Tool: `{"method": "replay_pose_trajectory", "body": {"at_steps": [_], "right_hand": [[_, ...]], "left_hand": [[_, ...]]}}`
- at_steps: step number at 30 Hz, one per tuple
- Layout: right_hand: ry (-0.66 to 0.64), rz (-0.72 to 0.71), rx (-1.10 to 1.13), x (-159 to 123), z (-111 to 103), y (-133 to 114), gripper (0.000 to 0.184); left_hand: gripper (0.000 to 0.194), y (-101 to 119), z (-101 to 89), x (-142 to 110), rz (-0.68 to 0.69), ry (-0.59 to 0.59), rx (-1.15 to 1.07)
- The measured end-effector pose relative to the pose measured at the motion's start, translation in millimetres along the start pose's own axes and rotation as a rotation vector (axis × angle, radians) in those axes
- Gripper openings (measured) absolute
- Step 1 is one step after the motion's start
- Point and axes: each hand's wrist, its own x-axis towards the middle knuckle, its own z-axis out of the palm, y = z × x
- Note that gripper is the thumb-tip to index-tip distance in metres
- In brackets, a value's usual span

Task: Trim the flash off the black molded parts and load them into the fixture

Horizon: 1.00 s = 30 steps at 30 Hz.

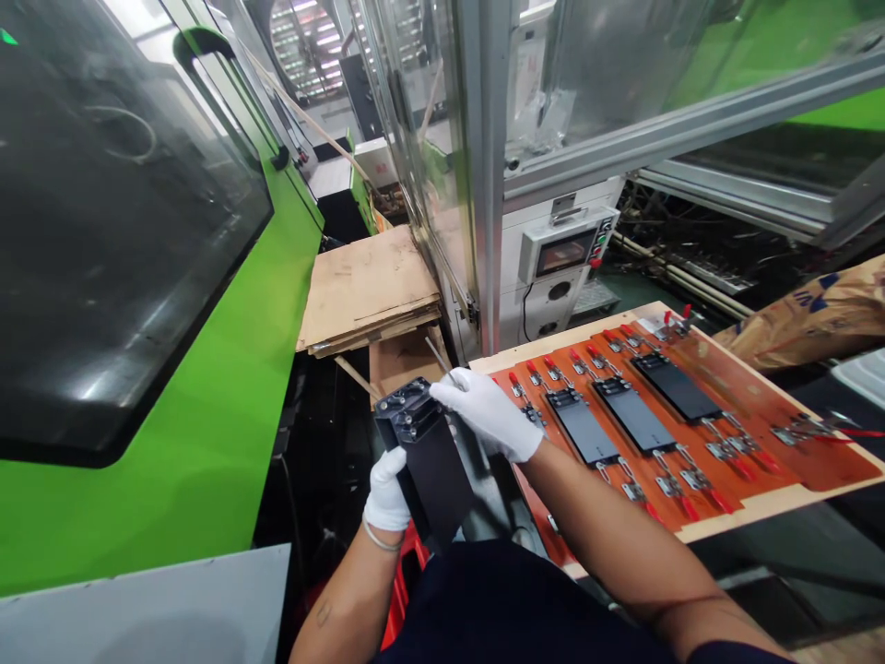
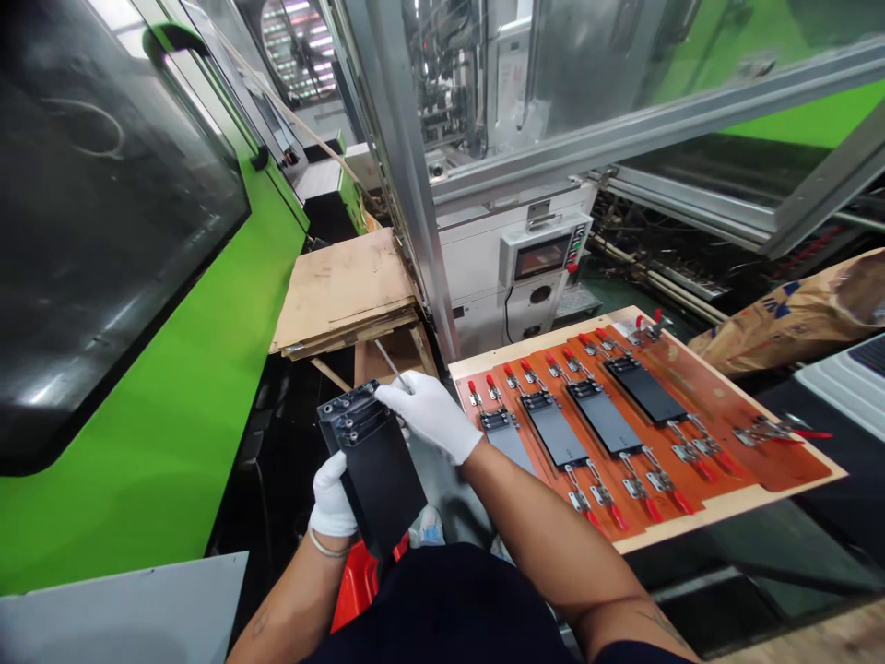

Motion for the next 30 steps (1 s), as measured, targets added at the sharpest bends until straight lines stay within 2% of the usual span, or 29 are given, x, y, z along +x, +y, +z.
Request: {"method": "replay_pose_trajectory", "body": {"at_steps": [2,4,8,12,19,24,28,30], "right_hand": [[0.041,-0.060,-0.072,-3,0,4,0.029],[0.030,-0.122,-0.157,-13,3,9,0.026],[-0.083,-0.165,-0.411,-41,19,18,0.020],[-0.092,-0.171,-0.587,-50,33,26,0.024],[-0.033,-0.027,-0.676,-32,26,43,0.027],[-0.064,-0.170,-0.611,-37,34,44,0.028],[-0.044,-0.005,-0.696,-32,33,44,0.028],[-0.035,-0.030,-0.685,-31,32,43,0.030]], "left_hand": [[0.018,3,7.7,-1,-0.071,-0.046,-0.057],[0.023,6,15.8,-1,-0.104,-0.067,-0.107],[0.025,7,27.0,0,-0.059,0.001,-0.131],[0.023,1,24.3,0,-0.047,0.048,-0.113],[0.027,-8,12.6,-4,-0.018,0.095,-0.128],[0.024,-12,13.0,-3,-0.008,0.069,-0.141],[0.028,-10,10.8,-3,0.002,0.015,-0.115],[0.029,-9,10.0,-2,0.015,0.033,-0.098]]}}
